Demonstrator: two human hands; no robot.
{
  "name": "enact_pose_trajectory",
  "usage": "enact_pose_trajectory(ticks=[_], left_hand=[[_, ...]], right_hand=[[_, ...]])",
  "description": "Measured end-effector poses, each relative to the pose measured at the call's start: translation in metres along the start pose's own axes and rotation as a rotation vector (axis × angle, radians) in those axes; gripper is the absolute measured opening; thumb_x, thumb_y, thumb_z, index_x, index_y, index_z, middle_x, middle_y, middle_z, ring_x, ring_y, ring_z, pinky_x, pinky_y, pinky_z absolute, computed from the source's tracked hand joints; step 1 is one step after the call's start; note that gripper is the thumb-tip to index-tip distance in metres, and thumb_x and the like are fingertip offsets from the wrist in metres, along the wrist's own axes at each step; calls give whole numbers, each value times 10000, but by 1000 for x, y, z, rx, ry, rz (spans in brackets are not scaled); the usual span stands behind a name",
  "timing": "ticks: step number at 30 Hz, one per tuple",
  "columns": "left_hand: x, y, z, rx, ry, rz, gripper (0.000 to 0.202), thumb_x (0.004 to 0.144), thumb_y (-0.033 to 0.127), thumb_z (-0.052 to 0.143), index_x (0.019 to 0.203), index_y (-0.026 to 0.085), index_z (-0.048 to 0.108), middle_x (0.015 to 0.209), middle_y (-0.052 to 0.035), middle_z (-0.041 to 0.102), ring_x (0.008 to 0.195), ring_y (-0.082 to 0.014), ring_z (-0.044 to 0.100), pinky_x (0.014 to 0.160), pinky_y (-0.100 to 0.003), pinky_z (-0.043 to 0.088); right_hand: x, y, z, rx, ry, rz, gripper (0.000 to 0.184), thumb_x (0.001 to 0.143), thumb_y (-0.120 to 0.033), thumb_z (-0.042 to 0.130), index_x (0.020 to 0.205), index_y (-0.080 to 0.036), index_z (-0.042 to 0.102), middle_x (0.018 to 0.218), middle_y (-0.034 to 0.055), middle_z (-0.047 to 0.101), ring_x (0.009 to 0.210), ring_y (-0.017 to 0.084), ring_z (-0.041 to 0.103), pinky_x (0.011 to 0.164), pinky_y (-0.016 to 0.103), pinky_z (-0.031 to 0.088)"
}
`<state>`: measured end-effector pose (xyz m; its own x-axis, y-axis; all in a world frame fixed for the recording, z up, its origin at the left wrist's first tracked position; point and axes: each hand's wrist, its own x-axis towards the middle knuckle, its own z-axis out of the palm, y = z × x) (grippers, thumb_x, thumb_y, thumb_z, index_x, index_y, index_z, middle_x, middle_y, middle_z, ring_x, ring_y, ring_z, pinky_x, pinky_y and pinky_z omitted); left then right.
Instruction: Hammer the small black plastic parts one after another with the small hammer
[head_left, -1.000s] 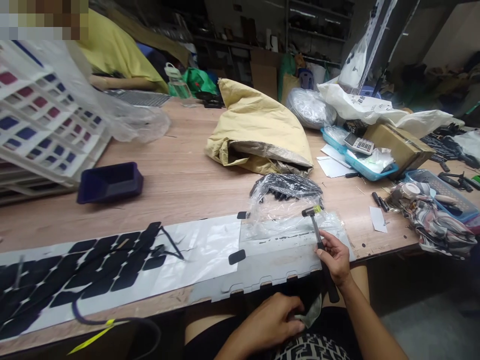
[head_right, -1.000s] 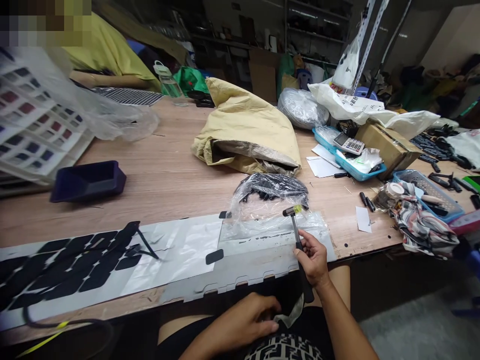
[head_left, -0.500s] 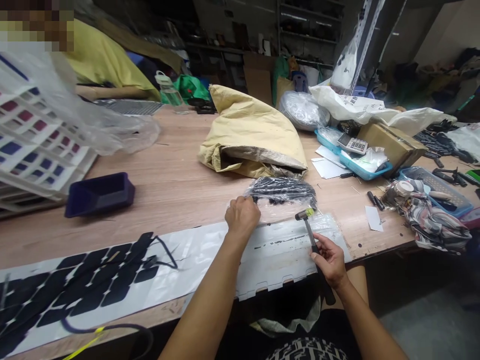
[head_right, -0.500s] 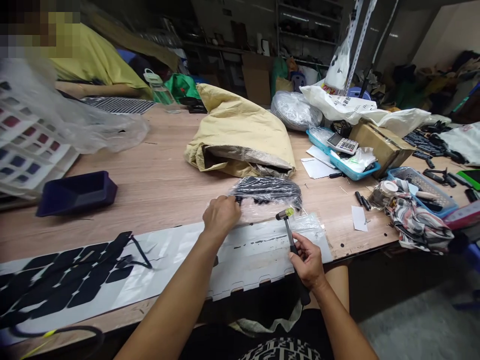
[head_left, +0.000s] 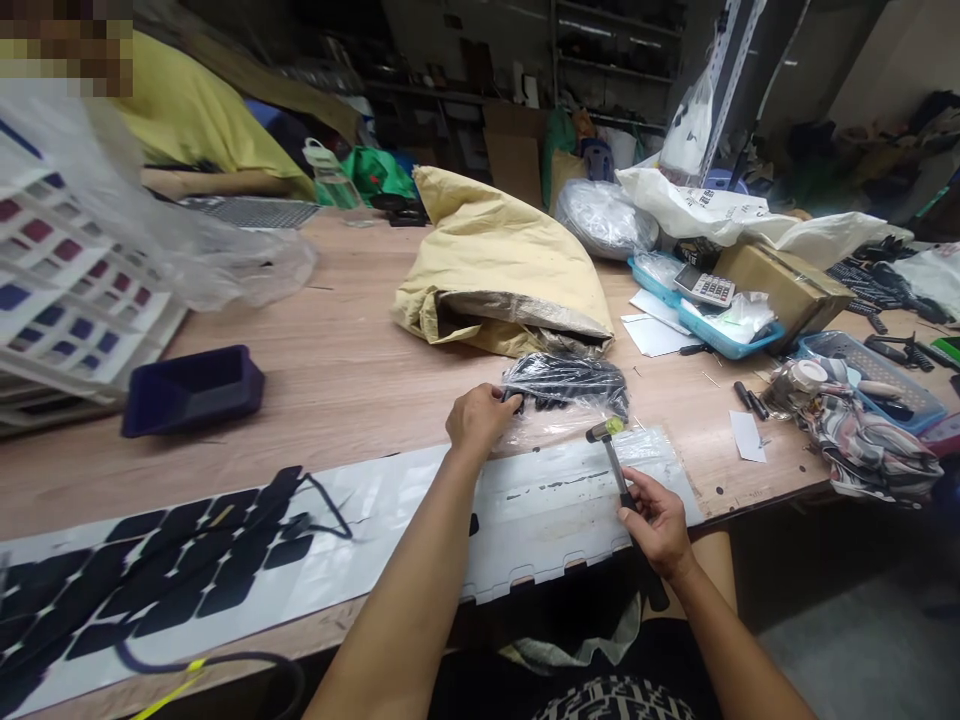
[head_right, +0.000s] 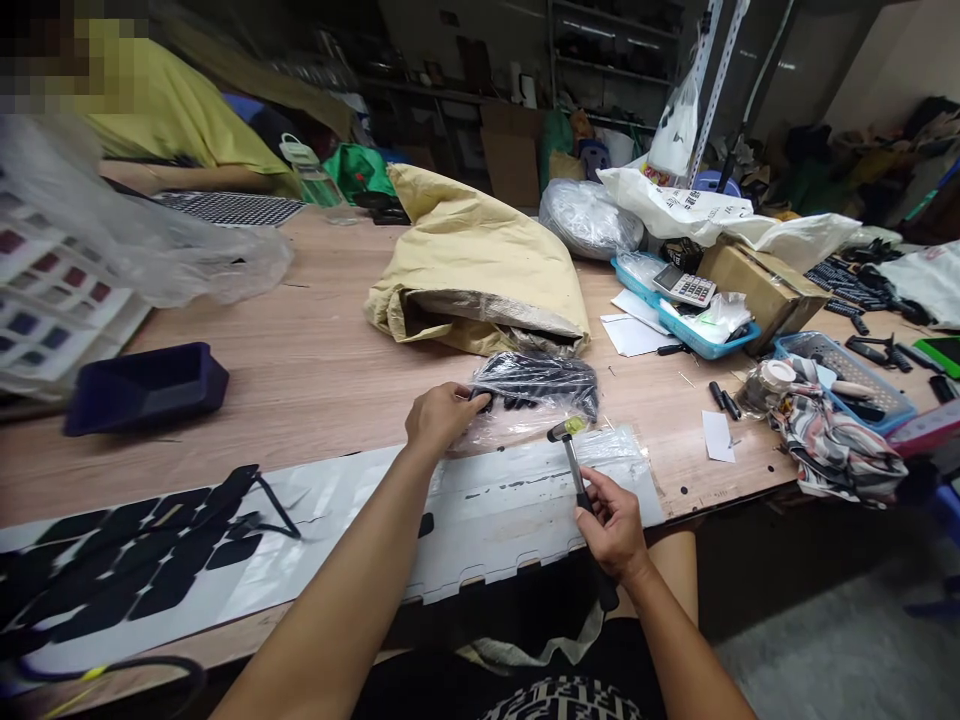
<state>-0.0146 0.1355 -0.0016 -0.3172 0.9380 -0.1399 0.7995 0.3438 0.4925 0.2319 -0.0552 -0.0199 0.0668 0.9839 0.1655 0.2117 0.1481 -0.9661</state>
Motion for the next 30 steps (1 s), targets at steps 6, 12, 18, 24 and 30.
enact_pose_trajectory(ticks=[6, 12, 18, 24, 30], left_hand=[[-29, -7, -9, 21, 55, 147, 267, 811, 456, 595, 919, 238, 705, 975, -89, 719, 919, -296, 638, 730, -356, 458], [-85, -14, -4, -165, -60, 631, 174, 847, 363, 608, 902, 217, 684, 941, -46, 658, 876, -217, 592, 758, -324, 459], [-106, -24, 31, -192, -140, 784, 164, 853, 323, 626, 942, 203, 692, 870, -46, 612, 891, -227, 555, 817, -359, 435], [-99, -33, 38, -349, -156, 769, 184, 797, 308, 696, 956, 216, 695, 891, -32, 636, 927, -221, 569, 843, -349, 437], [-100, -30, 36, -387, -160, 724, 113, 771, 255, 709, 876, 216, 694, 848, -22, 638, 888, -211, 570, 810, -339, 435]], right_hand=[[0, 2, 0, 26, 0, -6, 470, 791, -218, 625, 1258, -174, 652, 738, -8, 557, 606, 116, 502, 512, 217, 430], [-2, 4, 0, 80, 12, -27, 464, 801, -209, 625, 1262, -165, 637, 764, 3, 590, 638, 127, 530, 556, 236, 451], [-2, 3, -2, 60, -41, -22, 469, 788, -208, 624, 1255, -166, 640, 769, 0, 586, 637, 127, 534, 555, 237, 440], [-3, 1, -4, -31, -134, -20, 484, 760, -173, 617, 1242, -143, 647, 758, -1, 578, 591, 110, 492, 511, 223, 405], [-7, -12, 0, -179, -147, -100, 487, 766, -158, 611, 1250, -132, 651, 779, 21, 622, 587, 125, 540, 521, 235, 469]])
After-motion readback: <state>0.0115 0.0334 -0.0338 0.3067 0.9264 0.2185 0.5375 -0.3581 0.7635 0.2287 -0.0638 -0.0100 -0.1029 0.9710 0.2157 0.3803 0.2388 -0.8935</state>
